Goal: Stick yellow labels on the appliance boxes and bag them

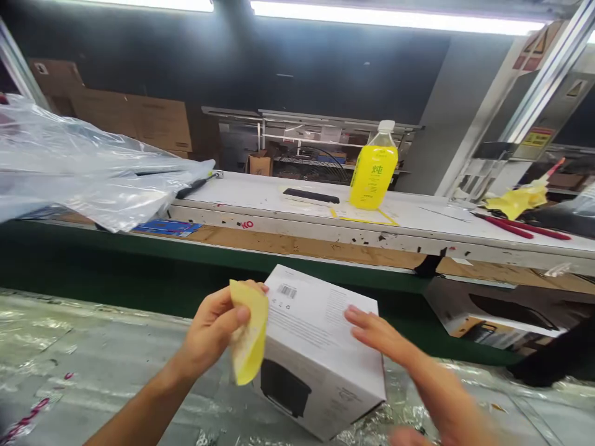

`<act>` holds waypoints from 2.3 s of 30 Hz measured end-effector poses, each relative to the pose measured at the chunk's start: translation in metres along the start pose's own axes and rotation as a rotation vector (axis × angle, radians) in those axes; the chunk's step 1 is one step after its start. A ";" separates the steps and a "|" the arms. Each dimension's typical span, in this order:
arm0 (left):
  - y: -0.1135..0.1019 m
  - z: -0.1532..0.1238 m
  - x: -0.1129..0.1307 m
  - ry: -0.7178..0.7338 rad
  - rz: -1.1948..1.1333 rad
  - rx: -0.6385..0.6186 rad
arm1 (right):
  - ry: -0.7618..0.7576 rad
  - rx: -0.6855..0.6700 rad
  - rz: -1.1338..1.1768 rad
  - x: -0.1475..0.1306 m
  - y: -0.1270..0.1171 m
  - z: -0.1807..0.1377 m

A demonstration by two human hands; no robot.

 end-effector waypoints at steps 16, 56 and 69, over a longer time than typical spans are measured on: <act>0.052 0.046 0.027 -0.001 0.403 -0.257 | -0.092 0.305 -0.047 -0.074 0.012 0.063; 0.057 0.042 0.040 0.337 0.568 -0.245 | -0.308 0.336 -0.287 -0.099 0.016 0.081; -0.008 0.078 -0.049 -0.134 -0.325 0.332 | 0.302 -0.409 0.269 -0.057 0.062 0.110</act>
Point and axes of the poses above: each hand's wrist, its own z-axis towards the middle knuckle, its own y-axis out of the palm, x = y × z, the point moved 7 cm from there along z, towards the middle knuckle, and after that the axes turned 12 degrees about y, right-handed, at the moved point
